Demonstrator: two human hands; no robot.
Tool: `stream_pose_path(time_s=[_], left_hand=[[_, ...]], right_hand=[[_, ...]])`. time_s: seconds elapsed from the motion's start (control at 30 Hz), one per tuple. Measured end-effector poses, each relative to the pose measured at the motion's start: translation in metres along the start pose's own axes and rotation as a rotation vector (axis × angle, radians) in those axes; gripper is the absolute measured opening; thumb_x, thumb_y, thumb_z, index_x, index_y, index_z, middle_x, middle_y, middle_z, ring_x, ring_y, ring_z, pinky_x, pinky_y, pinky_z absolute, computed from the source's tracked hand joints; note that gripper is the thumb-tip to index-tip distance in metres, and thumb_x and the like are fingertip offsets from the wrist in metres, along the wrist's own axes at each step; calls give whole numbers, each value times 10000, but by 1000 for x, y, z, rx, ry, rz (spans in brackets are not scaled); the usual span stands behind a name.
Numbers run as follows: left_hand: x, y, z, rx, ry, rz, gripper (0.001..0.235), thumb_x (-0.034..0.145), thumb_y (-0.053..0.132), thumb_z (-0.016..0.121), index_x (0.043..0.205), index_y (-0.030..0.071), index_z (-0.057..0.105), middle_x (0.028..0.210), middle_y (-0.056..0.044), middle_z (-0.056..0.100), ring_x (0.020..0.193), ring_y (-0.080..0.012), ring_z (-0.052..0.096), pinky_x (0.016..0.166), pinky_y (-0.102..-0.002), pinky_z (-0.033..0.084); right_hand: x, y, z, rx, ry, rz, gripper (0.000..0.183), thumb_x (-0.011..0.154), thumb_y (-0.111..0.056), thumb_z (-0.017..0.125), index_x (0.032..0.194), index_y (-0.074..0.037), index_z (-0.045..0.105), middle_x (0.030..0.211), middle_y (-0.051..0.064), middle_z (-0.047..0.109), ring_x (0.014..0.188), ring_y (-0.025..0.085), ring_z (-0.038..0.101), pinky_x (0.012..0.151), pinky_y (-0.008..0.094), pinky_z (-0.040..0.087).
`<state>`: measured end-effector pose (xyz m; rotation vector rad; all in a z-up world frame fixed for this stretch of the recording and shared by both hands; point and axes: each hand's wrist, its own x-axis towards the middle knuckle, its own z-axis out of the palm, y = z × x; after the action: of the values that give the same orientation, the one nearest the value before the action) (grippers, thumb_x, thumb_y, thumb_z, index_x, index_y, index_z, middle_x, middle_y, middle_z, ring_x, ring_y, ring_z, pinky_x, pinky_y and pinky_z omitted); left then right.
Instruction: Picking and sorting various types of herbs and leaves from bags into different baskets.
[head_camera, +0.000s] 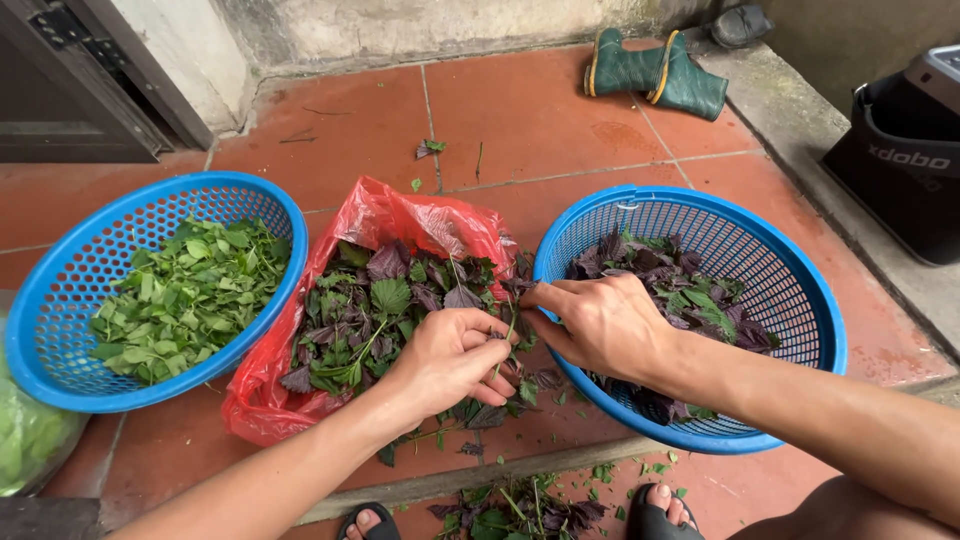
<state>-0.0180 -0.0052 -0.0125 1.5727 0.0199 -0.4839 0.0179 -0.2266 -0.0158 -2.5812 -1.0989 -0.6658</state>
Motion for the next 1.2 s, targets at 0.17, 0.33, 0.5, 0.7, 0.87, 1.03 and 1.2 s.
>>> stream_pose_path(time_s=[0.17,0.33,0.5,0.7,0.87,1.03,1.2], left_hand=[[-6,7,0,-46,-44,-7,437,846,19,597,1213,-219,593,901,-343,723,679,-333,764,590,-382,683],[-8,8,1,-85,-79,-5,434,864,20,595,1222,-225,584,927,-357,716,687,-330,764,590,-380,683],[0,0,2,13,-67,54,415,876,49,594,1199,-212,599,874,-322,721,668,-337,758,567,-379,676],[-11,11,-8,688,53,273,214,840,169,628,974,90,775,631,-45,747,548,-188,708,559,-304,564],[-15,16,-10,822,-2,455,271,879,83,545,1035,27,759,592,-115,715,507,-228,686,514,-314,569],[-19,20,-7,899,-24,553,282,897,70,523,1068,-10,732,648,-182,716,555,-296,723,540,-378,584],[-13,15,-10,816,-58,467,269,901,87,568,1095,12,739,619,-151,726,516,-260,721,534,-337,574]], right_hand=[[0,-2,-3,33,19,-25,92,933,-296,661,1006,-241,663,729,-38,686,649,226,715,535,388,555],[0,-11,-8,140,-2,85,93,893,-303,696,977,-263,702,721,-47,716,657,219,733,526,378,553],[0,-5,-9,203,-190,289,84,886,-305,664,932,-248,706,762,-20,784,699,246,786,601,400,605],[-16,67,-14,-343,-485,555,194,879,-415,601,946,-239,645,835,-2,757,763,297,786,657,466,610],[3,28,-48,-152,-303,203,286,913,-223,629,1180,-138,682,1062,125,697,1001,321,728,799,426,600],[-2,2,-38,334,-151,-100,376,963,-323,653,1160,-4,687,1162,292,652,1114,500,643,916,580,536],[-10,15,-10,-118,-97,-315,260,1044,-301,442,895,-128,566,824,67,577,895,282,675,847,408,508]])
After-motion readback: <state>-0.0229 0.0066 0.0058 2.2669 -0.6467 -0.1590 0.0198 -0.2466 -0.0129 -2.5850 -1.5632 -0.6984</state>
